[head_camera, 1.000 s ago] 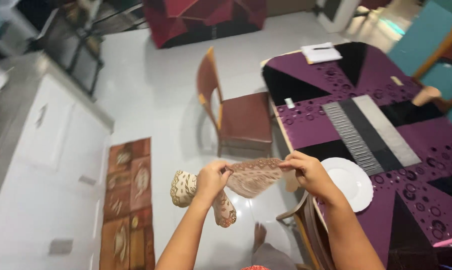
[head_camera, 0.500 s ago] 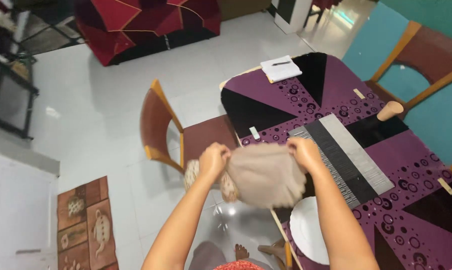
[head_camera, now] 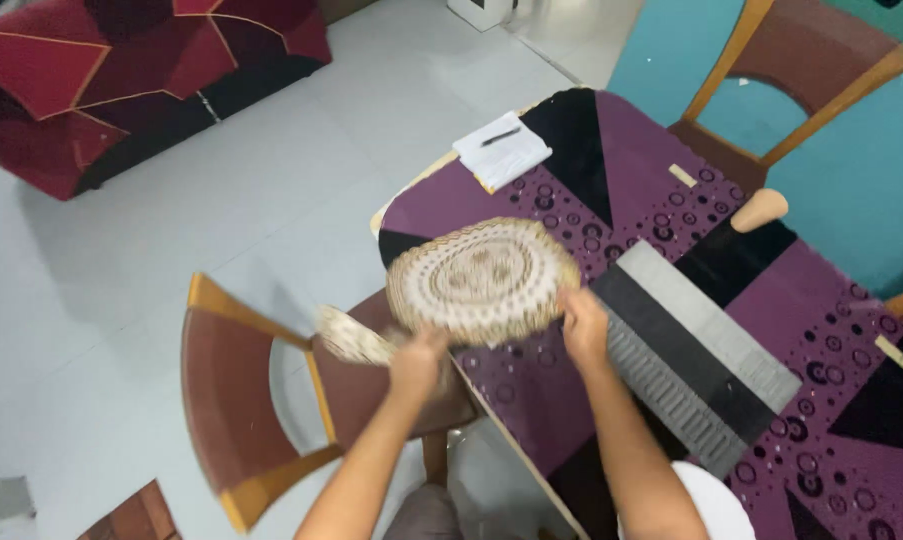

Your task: Setting a dining table with placemats and plates, and washing utensils in a sink.

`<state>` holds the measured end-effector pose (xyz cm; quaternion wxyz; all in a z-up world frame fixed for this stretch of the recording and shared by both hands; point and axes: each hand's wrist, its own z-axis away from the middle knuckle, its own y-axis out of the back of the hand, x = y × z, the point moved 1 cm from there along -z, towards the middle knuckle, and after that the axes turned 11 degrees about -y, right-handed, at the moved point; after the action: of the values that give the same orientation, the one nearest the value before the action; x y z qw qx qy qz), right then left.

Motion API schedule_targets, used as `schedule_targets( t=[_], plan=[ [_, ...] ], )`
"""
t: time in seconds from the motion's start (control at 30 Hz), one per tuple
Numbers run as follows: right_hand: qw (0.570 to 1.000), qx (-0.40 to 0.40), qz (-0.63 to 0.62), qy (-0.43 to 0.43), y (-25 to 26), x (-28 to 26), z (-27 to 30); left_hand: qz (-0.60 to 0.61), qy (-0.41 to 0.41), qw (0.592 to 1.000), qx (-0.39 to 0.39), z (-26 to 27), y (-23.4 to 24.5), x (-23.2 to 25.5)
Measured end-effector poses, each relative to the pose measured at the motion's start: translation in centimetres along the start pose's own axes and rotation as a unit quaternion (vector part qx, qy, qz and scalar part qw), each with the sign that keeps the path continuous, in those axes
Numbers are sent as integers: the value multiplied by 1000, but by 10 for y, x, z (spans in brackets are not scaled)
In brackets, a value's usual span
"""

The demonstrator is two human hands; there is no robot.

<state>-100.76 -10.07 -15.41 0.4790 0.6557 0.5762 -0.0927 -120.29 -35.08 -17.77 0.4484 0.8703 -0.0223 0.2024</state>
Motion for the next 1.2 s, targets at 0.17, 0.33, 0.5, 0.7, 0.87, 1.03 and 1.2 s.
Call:
schedule_targets(
  t=[0.17,0.33,0.5,0.7,0.87,1.03,1.2],
  plan=[
    [969,-111,143,-170,-70,107,73,1,50,954,-294,54,-126,-48],
    [957,-141,213,-139,-125,102,102,-52,28,907,-418,40,-152,-72],
    [918,-307,198,-156,-167,66,89,-87,71,865,-489,36,-183,-93],
    [796,-440,348,-227,-165,77,88,-37,145,833,-533,46,-188,-91],
    [787,-448,366,-214,-152,104,94,14,139,817,-559,54,-195,-75],
    [782,-452,354,-243,-147,98,89,40,148,824,-546,60,-190,-67],
    [777,-463,341,-258,-141,92,85,68,177,806,-561,42,-158,-57]
  ],
)
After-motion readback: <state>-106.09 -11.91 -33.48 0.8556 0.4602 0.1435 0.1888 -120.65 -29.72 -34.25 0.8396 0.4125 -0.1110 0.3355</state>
